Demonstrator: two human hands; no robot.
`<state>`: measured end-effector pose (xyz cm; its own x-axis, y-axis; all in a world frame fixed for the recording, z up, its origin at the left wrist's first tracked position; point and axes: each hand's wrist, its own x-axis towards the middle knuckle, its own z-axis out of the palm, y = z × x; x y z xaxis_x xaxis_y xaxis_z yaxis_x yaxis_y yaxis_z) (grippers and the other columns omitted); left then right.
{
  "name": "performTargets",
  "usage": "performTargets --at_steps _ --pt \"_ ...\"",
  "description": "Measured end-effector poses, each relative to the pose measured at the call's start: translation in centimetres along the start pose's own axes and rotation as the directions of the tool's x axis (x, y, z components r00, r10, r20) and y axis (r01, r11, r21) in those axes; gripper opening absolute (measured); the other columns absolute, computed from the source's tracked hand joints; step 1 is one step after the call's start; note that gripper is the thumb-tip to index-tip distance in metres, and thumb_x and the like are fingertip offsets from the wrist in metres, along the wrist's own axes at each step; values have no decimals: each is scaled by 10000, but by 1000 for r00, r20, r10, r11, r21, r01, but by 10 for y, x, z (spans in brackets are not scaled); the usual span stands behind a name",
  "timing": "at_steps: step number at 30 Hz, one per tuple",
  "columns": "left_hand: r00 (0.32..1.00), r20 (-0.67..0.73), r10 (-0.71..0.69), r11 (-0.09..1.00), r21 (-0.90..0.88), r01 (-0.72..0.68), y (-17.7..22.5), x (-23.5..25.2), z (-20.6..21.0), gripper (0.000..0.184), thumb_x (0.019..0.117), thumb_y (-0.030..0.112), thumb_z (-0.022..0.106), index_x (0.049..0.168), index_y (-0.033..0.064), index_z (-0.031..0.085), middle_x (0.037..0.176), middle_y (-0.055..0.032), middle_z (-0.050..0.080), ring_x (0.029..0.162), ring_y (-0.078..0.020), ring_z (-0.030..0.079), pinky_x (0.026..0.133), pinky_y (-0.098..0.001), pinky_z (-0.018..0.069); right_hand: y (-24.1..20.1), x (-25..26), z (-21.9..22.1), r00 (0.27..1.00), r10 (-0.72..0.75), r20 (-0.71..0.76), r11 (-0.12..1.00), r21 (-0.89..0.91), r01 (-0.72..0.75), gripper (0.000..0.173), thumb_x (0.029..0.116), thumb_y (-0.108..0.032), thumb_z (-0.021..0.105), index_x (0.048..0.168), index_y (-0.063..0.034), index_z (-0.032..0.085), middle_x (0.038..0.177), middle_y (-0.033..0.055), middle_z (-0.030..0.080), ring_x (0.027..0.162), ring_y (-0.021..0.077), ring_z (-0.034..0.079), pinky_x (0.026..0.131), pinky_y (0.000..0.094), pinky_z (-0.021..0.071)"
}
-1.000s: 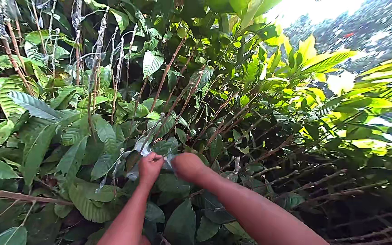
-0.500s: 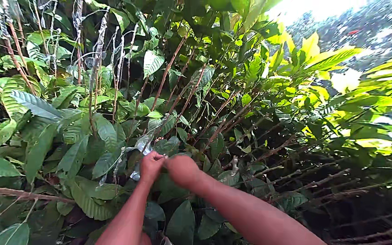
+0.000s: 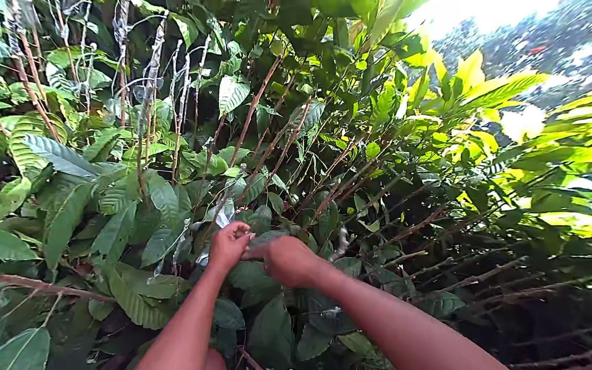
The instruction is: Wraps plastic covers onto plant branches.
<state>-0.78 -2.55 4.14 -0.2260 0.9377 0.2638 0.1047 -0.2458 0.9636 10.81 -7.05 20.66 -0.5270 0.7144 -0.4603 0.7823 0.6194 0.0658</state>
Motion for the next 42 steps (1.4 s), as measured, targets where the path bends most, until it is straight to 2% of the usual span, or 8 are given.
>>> performTargets --at_steps 5,9,13,17,21,30,36,42 --pt "968 208 137 971 166 -173 1 -4 13 235 984 200 652 1115 19 725 984 -137 746 902 -264 728 896 -509 570 29 2 -44 981 -28 -193 854 506 124 333 1049 -109 556 1376 -48 545 1202 113 685 883 134 637 715 321 506" --pt "982 129 140 980 121 -156 4 -5 9 233 998 225 647 1112 32 710 980 -94 733 815 -178 733 805 -390 625 25 6 -37 967 158 -200 980 -91 -179 352 989 -101 592 1335 -40 570 1172 254 662 1118 440 652 876 649 527" --pt "967 207 146 936 287 -203 15 -10 15 295 1036 256 590 1132 23 744 1023 -170 744 962 -318 722 934 -548 542 17 4 -51 981 -26 -191 951 296 83 321 1055 -113 552 1358 -12 573 1177 191 682 972 277 664 838 460 537" --pt "962 178 208 920 297 -254 11 -7 7 325 1064 281 535 1160 48 740 1024 -140 754 933 -284 736 909 -505 572 32 4 -39 974 77 -213 983 -145 -110 303 979 -86 604 1279 -56 623 1141 233 679 1114 431 643 914 644 505" --pt "961 247 122 902 376 -211 24 -11 14 348 1069 278 523 1186 6 706 1054 -220 722 995 -379 711 942 -586 530 25 11 -49 981 -83 -173 977 180 114 306 1048 -74 541 1339 0 597 1245 187 687 1139 303 667 999 508 512" --pt "985 -11 175 957 235 -168 10 -6 14 303 1063 257 535 1087 37 742 938 -100 753 820 -206 735 829 -432 596 51 10 -17 988 116 -99 988 -89 -125 240 1018 -182 620 1189 -26 682 1142 209 698 1115 392 656 970 608 489" --pt "969 106 223 943 229 -242 18 -20 19 396 955 201 647 1249 -63 657 1227 -272 666 1158 -396 653 1024 -566 491 -4 2 -39 986 -123 -114 984 115 136 306 1032 -52 534 1320 -8 627 1182 220 688 1050 340 669 899 530 527" --pt "940 10 342 903 274 -331 8 -8 14 327 1052 277 539 1166 41 734 1030 -152 752 877 -295 745 842 -529 594 58 21 -35 976 117 -182 984 -108 -138 251 1050 -186 550 1216 -34 662 1125 216 694 1102 408 664 935 639 505"
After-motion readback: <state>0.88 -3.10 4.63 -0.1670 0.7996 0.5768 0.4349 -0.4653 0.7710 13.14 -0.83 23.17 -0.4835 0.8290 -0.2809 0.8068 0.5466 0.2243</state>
